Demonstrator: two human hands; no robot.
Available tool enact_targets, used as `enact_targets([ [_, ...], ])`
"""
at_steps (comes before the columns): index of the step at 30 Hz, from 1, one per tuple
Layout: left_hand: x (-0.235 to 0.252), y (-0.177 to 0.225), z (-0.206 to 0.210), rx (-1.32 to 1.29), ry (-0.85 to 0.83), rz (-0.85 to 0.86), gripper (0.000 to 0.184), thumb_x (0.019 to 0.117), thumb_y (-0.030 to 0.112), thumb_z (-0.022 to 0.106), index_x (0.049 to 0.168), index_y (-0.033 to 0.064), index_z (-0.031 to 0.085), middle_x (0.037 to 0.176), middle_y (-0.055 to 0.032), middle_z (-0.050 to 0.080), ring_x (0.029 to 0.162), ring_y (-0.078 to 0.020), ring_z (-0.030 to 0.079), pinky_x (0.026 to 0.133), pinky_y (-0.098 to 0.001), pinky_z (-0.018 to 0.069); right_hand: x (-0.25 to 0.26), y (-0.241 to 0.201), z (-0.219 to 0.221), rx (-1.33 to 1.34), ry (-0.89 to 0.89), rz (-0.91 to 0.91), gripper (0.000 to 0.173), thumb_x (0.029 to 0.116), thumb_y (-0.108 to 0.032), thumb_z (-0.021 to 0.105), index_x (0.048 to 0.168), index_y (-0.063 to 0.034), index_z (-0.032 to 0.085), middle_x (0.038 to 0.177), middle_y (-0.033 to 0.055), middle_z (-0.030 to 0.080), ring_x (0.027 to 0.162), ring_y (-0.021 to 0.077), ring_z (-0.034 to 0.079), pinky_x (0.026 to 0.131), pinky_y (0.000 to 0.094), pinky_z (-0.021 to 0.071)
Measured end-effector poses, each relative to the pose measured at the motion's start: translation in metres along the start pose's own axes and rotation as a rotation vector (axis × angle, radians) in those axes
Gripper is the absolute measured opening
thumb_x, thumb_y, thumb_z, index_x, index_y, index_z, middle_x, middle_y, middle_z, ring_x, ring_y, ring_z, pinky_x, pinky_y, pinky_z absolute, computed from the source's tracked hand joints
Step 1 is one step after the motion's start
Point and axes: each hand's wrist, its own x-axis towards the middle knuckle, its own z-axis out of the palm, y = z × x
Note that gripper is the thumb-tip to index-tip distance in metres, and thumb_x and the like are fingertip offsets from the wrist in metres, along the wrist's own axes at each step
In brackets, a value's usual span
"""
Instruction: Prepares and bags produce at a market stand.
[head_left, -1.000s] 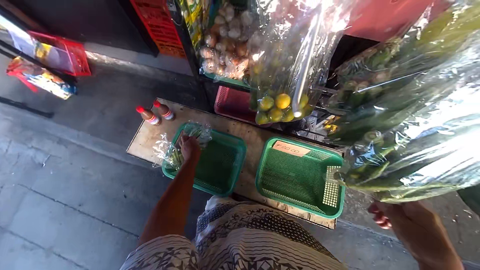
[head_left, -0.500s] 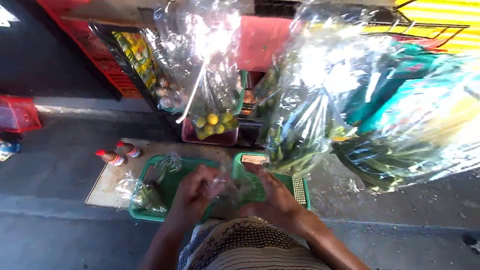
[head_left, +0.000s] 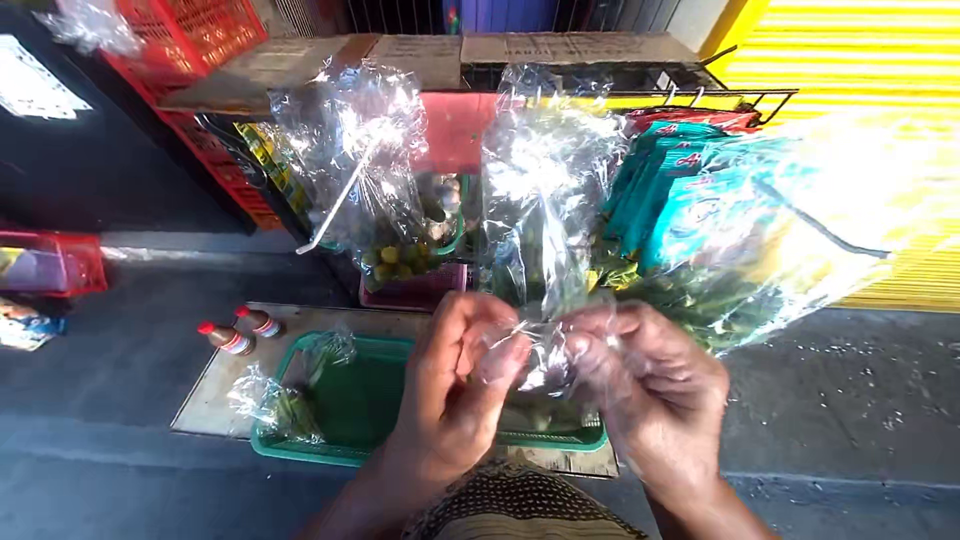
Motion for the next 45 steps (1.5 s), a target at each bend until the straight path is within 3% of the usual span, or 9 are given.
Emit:
enact_targets([
  [2, 0.016, 0.006, 0.006, -0.002, -0.005, -0.02, 0.021, 0.1011, 0.019, 0.062, 0.119, 0.0091, 0.061, 0.103, 0.0047, 0.067, 0.089, -0.0024, 0.065, 0.08, -0.0223, 0.0581, 0.015, -0.003, 0.0, -0.004, 0.055, -0.027, 0.011, 0.1001, -0.009, 0.063, 0.107, -0.0145, 0.07, 0.097, -0.0094, 0.072, 0.086, -0.0001, 0.069, 0.076, 0.0192, 0.0609],
  [6, 0.046, 0.006, 0.017, 0.085, 0.074, -0.026, 0.008, 0.1018, 0.007, 0.056, 0.102, 0.0061, 0.064, 0.084, 0.0021, 0.064, 0.071, -0.0043, 0.062, 0.064, -0.0211, 0.0562, 0.04, -0.001, 0.0, 0.043, 0.1, -0.014, 0.013, 0.099, -0.004, 0.061, 0.107, -0.0112, 0.069, 0.088, -0.006, 0.071, 0.076, 0.005, 0.07, 0.067, 0.0236, 0.0625],
  [12, 0.059, -0.009, 0.027, 0.083, 0.125, -0.06, 0.007, 0.1026, 0.007, 0.055, 0.101, 0.0038, 0.061, 0.084, -0.0031, 0.061, 0.071, -0.0084, 0.062, 0.062, -0.0239, 0.0563, 0.051, 0.01, 0.004, 0.059, 0.108, 0.062, 0.008, 0.0986, -0.006, 0.064, 0.105, -0.0102, 0.066, 0.087, -0.0025, 0.07, 0.073, 0.0078, 0.068, 0.064, 0.0247, 0.0619],
  [17, 0.065, -0.016, 0.034, 0.109, 0.128, 0.014, 0.008, 0.1029, 0.002, 0.051, 0.1, 0.0018, 0.058, 0.084, -0.0024, 0.056, 0.064, -0.0039, 0.054, 0.056, -0.0173, 0.0494, 0.052, 0.014, 0.009, 0.088, 0.131, 0.036, 0.008, 0.1001, -0.004, 0.061, 0.101, -0.0121, 0.064, 0.085, -0.0055, 0.067, 0.069, 0.0035, 0.066, 0.061, 0.0193, 0.0594],
  [25, 0.071, -0.027, 0.041, 0.545, 0.176, 0.148, 0.01, 0.1018, 0.004, 0.047, 0.094, 0.0017, 0.052, 0.08, -0.0049, 0.052, 0.07, -0.0058, 0.052, 0.062, -0.0171, 0.0462, 0.053, 0.027, 0.014, -0.011, 0.195, -0.002, 0.01, 0.0999, -0.003, 0.06, 0.1, -0.0129, 0.062, 0.086, -0.0078, 0.064, 0.074, 0.0017, 0.064, 0.067, 0.0188, 0.0572],
  [32, 0.083, -0.037, 0.037, 0.547, 0.16, 0.097, 0.002, 0.0972, 0.0, 0.051, 0.099, -0.0003, 0.051, 0.083, -0.0073, 0.054, 0.073, -0.008, 0.056, 0.066, -0.0194, 0.0484, 0.063, 0.037, 0.017, -0.083, 0.219, 0.05, 0.007, 0.101, -0.008, 0.061, 0.101, -0.0147, 0.06, 0.084, -0.0092, 0.064, 0.072, 0.001, 0.064, 0.063, 0.0185, 0.0567],
  [36, 0.098, -0.051, 0.032, 0.628, 0.103, 0.03, 0.015, 0.1029, 0.009, 0.054, 0.11, -0.0033, 0.056, 0.083, -0.0102, 0.061, 0.074, -0.0152, 0.063, 0.068, -0.0284, 0.0537, 0.075, 0.049, 0.01, -0.179, 0.218, 0.117, 0.007, 0.1, -0.014, 0.066, 0.096, -0.0161, 0.06, 0.078, -0.0097, 0.061, 0.066, -0.0003, 0.061, 0.06, 0.0172, 0.0542],
  [40, 0.111, -0.046, 0.018, 0.788, 0.063, 0.025, 0.02, 0.106, 0.022, 0.054, 0.103, 0.0034, 0.06, 0.072, -0.0051, 0.059, 0.064, -0.018, 0.061, 0.059, -0.0352, 0.0508, 0.084, 0.043, 0.003, -0.221, 0.194, 0.107, 0.008, 0.1027, -0.016, 0.063, 0.095, -0.0138, 0.06, 0.076, -0.0081, 0.065, 0.065, 0.0046, 0.067, 0.061, 0.0239, 0.061],
  [45, 0.128, -0.049, 0.0, 0.919, 0.057, 0.211, 0.027, 0.1032, 0.031, 0.061, 0.098, 0.004, 0.064, 0.07, -0.0063, 0.06, 0.062, -0.0208, 0.062, 0.055, -0.0366, 0.0506, 0.082, 0.031, 0.0, -0.451, 0.211, 0.131, 0.017, 0.1055, -0.023, 0.057, 0.094, -0.0122, 0.064, 0.077, -0.0101, 0.066, 0.065, 0.0021, 0.068, 0.061, 0.0239, 0.0614],
])
